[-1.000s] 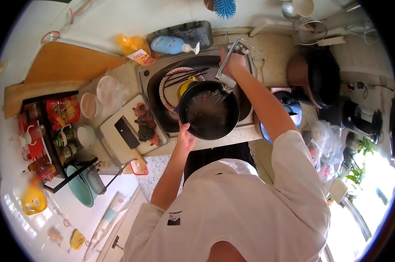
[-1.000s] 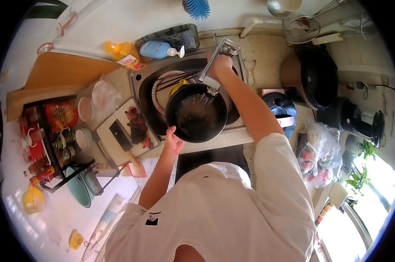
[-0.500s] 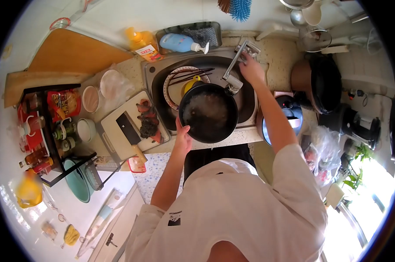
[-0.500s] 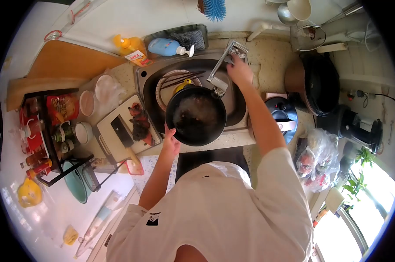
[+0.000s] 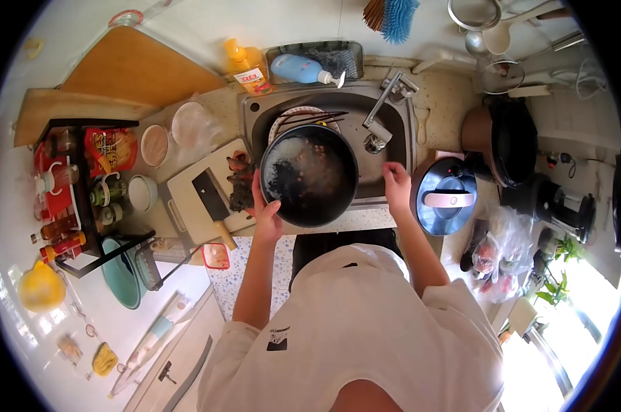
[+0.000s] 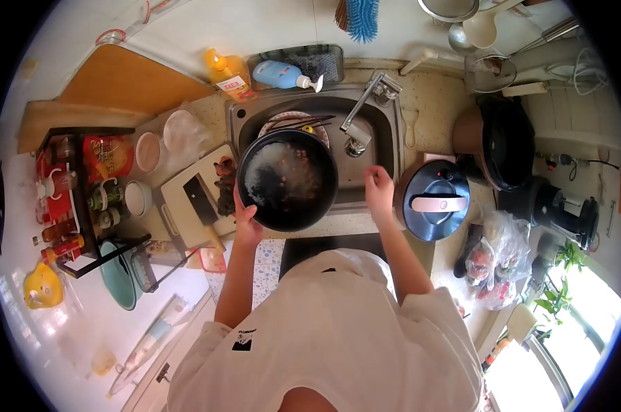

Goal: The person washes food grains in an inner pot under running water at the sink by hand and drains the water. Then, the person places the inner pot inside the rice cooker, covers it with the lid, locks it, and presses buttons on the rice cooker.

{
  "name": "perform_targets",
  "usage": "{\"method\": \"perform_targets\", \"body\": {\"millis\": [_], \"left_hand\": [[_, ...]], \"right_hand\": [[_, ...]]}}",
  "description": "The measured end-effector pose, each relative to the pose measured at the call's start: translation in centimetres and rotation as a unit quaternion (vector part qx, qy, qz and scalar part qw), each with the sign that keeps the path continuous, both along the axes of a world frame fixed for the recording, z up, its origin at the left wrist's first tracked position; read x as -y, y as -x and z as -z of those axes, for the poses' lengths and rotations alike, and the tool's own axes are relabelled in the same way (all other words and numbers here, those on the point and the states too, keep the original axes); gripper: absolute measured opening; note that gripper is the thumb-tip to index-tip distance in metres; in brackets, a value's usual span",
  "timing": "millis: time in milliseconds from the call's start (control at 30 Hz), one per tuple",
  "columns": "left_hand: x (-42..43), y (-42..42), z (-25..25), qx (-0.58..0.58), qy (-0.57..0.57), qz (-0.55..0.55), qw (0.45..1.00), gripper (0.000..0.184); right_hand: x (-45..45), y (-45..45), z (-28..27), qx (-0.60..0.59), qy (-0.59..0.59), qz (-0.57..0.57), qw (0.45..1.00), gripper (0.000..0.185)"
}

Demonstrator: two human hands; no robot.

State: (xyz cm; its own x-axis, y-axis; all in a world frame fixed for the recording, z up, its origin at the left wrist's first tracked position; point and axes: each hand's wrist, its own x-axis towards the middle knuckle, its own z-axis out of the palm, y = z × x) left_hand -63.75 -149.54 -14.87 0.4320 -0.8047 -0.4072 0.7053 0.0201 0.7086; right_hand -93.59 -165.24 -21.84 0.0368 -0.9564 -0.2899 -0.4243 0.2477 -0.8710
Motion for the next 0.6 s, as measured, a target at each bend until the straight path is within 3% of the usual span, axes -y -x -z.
{"method": "perform_targets", "body": {"millis": [67,100,167,233,333,433,533,600], "left_hand": [[-0.6,-0.2,0.0,-0.015,-0.001,-0.009,1.000,0.104],[-0.7,-0.2,-0.6,-0.029,-0.005,-0.010,1.000,0.102],[-1.4,-0.2,-0.9,-0.051,-0.013,-0.011,0.999,0.095],[-2.7,-0.3,0.7,-0.079,-0.024,-0.013,0.996,0.090],[-3.8,0.1,1.0,-0.105,-0.061,-0.025,0.992,0.082],[-2.8,0.9,-0.3,-0.117,-0.046,-0.016,0.992,0.082],[-3.1,1.0,-0.2,-0.147,-0.027,-0.014,0.989,0.079],[-3.7,0.9,0.2,-0.155,-0.035,-0.025,0.987,0.077]], "right_hand": [[3.3,-0.7,1.0,0.041,0.070,0.011,0.997,0.021],[5.3,-1.0,1.2,0.035,-0.012,0.036,0.999,0.028],[9.6,-1.6,-0.1,0.034,-0.103,-0.030,0.994,0.050],[13.2,-2.7,-0.3,-0.064,-0.104,-0.113,0.986,0.064],[17.9,-3.3,6.2,-0.218,0.075,-0.202,0.952,0.077],[21.3,-6.0,5.8,-0.284,-0.021,-0.179,0.942,0.086],[22.1,-7.1,5.1,-0.307,0.012,-0.199,0.931,0.082],[21.4,-7.1,5.7,-0.254,0.027,-0.177,0.950,0.072]]}}
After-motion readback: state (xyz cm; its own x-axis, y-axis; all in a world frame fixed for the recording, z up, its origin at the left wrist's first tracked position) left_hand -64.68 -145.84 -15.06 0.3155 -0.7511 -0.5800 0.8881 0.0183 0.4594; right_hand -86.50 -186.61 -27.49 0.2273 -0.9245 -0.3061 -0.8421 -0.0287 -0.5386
